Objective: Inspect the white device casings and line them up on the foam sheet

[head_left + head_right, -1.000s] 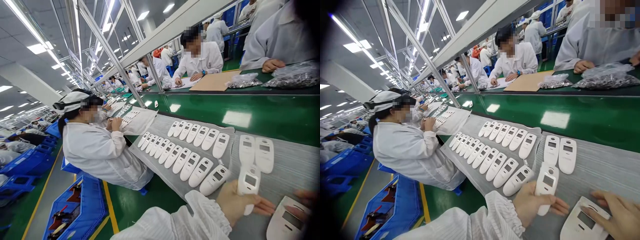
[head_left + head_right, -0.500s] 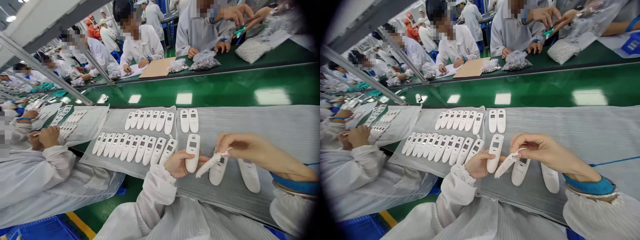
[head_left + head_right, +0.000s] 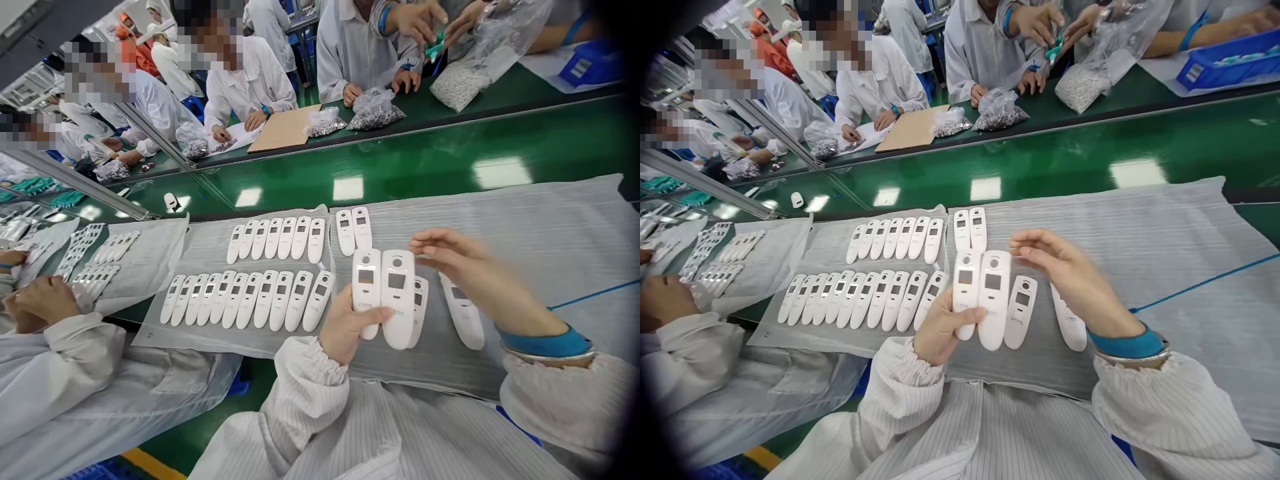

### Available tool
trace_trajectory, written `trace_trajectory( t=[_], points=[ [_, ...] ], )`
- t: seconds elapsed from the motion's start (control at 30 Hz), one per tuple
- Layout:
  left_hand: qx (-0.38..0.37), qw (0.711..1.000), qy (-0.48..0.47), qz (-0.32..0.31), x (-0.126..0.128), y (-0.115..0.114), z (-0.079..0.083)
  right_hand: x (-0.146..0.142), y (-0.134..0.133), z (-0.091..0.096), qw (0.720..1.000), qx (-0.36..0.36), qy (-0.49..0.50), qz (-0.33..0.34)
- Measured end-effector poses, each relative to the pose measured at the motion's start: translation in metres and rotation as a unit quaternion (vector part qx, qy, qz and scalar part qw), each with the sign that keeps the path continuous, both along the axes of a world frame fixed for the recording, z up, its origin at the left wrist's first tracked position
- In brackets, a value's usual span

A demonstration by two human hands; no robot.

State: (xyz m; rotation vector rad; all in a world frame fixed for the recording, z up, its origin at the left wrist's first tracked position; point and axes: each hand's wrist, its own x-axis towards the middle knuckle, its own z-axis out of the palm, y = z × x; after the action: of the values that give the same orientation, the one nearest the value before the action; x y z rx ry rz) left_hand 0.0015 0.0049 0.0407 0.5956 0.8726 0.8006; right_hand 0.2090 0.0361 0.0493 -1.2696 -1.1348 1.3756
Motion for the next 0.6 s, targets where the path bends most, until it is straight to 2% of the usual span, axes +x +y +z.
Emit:
trace_trajectory(
  t=[0.07,0.2,0.3,0.43,0.6],
  points=[
    [0.026,0.999,0.025,0.037,0.001,0.000,0.005,-0.013,-0.008,-0.005,0.997,-0.053,0.057,0.012],
    [0.031,0.999,0.009,-0.004,0.003,0.002,0.014,-0.039,-0.026,-0.003,0.975,-0.143,0.129,0.110],
    [0.003,1.000,-0.003,-0.008,0.002,0.004,0.021,-0.050,-0.033,0.002,0.966,-0.179,0.168,0.085],
    [-0.027,0.999,-0.017,-0.005,0.000,0.004,0.029,-0.054,-0.034,0.007,0.961,-0.185,0.200,0.048],
    [0.023,0.999,0.003,-0.025,0.003,0.003,0.032,-0.059,-0.033,0.007,0.976,-0.160,0.147,-0.002]
  ],
)
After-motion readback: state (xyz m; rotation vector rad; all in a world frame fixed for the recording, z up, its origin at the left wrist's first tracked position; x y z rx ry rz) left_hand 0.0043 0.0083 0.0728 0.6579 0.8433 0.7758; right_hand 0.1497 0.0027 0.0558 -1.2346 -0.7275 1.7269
